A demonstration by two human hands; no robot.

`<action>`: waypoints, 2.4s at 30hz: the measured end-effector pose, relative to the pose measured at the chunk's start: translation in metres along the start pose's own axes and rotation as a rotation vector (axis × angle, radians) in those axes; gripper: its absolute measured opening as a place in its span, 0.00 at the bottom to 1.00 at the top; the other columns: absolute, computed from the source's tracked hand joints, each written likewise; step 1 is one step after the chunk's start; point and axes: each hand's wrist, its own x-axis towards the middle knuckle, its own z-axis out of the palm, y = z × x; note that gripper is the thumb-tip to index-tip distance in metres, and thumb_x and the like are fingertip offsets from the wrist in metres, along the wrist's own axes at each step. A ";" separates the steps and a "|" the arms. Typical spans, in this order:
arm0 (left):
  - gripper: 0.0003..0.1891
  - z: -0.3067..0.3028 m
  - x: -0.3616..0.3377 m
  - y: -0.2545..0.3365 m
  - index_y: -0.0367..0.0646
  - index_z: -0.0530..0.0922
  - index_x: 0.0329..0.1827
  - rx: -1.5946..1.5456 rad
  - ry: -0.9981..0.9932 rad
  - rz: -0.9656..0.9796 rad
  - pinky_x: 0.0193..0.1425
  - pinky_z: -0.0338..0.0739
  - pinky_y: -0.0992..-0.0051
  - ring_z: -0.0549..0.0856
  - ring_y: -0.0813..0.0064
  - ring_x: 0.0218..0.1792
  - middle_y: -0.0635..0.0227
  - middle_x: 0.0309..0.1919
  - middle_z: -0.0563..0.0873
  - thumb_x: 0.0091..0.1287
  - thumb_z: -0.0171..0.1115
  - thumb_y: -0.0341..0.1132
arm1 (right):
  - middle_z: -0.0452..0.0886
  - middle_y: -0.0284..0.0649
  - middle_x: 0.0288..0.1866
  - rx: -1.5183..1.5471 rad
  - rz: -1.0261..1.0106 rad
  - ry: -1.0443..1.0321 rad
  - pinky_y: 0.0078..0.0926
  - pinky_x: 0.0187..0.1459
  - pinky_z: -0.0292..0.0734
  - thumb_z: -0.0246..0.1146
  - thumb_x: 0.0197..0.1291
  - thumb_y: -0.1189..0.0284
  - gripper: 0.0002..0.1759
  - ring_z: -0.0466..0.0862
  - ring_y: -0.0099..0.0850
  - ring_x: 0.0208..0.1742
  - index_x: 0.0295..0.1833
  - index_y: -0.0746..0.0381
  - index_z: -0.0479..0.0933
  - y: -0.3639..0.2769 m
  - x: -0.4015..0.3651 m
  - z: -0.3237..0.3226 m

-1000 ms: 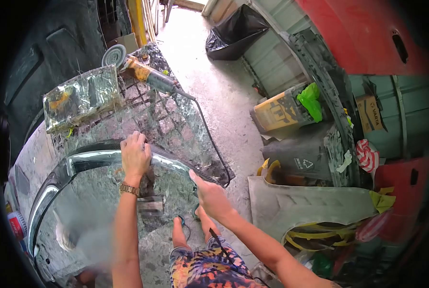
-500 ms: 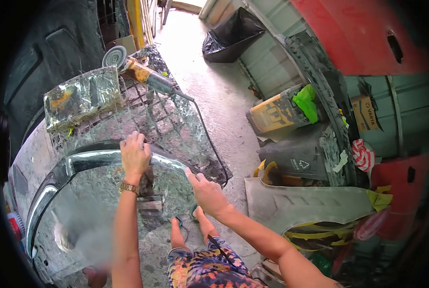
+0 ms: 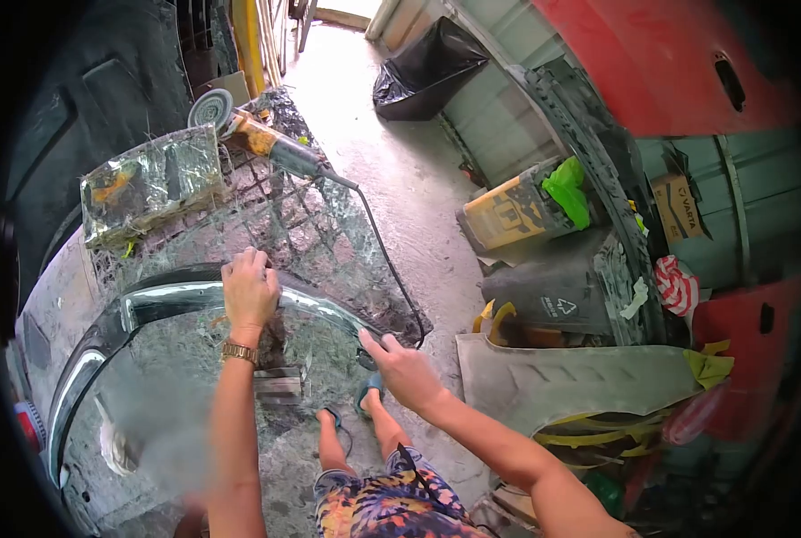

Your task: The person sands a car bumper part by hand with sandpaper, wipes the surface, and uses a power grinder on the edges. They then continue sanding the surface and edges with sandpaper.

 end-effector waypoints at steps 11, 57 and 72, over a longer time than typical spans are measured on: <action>0.06 -0.004 0.001 0.001 0.45 0.77 0.40 0.028 -0.049 -0.014 0.56 0.70 0.59 0.79 0.61 0.50 0.63 0.42 0.79 0.64 0.57 0.35 | 0.79 0.47 0.43 -0.049 -0.062 -0.031 0.43 0.31 0.84 0.61 0.58 0.79 0.35 0.87 0.47 0.30 0.74 0.60 0.68 0.002 -0.002 -0.007; 0.09 -0.003 -0.002 0.002 0.45 0.79 0.44 0.014 -0.073 -0.008 0.58 0.70 0.59 0.79 0.63 0.53 0.63 0.45 0.80 0.64 0.58 0.37 | 0.78 0.45 0.38 0.018 0.001 0.047 0.44 0.30 0.80 0.60 0.60 0.81 0.33 0.84 0.47 0.29 0.73 0.55 0.72 -0.001 -0.002 -0.002; 0.09 0.002 -0.007 0.002 0.45 0.78 0.42 -0.001 -0.050 0.001 0.58 0.70 0.58 0.79 0.61 0.52 0.63 0.46 0.81 0.64 0.58 0.38 | 0.80 0.45 0.40 -0.032 -0.042 0.018 0.41 0.29 0.83 0.62 0.59 0.77 0.34 0.87 0.47 0.29 0.74 0.56 0.69 -0.002 0.018 0.003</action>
